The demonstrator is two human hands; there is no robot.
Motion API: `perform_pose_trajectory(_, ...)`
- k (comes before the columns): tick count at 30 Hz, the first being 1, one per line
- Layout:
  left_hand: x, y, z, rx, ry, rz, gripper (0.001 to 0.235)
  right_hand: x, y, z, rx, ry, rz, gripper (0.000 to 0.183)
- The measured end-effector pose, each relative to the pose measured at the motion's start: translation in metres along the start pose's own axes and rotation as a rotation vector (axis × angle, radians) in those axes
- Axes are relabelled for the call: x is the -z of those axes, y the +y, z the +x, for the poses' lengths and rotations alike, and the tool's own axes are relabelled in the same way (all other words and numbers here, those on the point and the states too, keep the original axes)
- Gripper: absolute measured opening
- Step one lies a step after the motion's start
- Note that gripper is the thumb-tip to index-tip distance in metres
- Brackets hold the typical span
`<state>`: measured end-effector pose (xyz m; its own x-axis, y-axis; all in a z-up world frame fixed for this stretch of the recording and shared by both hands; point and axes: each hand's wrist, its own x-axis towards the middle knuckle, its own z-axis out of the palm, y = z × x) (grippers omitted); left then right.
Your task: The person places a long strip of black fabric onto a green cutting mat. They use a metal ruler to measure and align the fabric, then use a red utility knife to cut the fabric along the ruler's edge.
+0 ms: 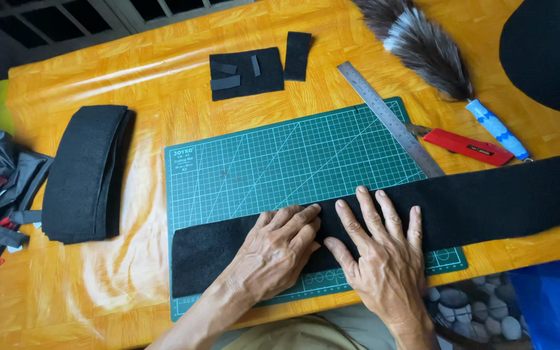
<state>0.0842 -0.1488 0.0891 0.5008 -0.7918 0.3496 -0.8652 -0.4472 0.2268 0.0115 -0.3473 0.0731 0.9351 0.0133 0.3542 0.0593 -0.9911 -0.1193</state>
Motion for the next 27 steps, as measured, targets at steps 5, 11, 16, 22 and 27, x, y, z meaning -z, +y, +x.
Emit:
perform_pose_trajectory(5, 0.007, 0.002, 0.003, 0.057, -0.038, -0.121, 0.036, 0.001, -0.001, 0.001, -0.014, 0.006, 0.019, 0.059)
perform_pose_trajectory(11, 0.007, 0.004, 0.0, 0.1, -0.091, -0.109, 0.037, 0.001, -0.002, 0.001, -0.001, -0.004, -0.012, 0.058)
perform_pose_trajectory(16, 0.007, 0.004, -0.001, 0.098, -0.055, -0.118, 0.035, 0.005, 0.01, 0.003, 0.056, -0.075, 0.022, 0.064)
perform_pose_trajectory(22, 0.005, 0.003, -0.003, 0.1, -0.052, -0.144, 0.034, 0.019, 0.042, 0.044, -0.164, -0.008, 0.149, 0.035)
perform_pose_trajectory(27, 0.009, 0.004, -0.003, 0.077, 0.011, -0.169, 0.03, 0.001, 0.068, 0.072, -0.316, -0.027, -0.014, 0.022)
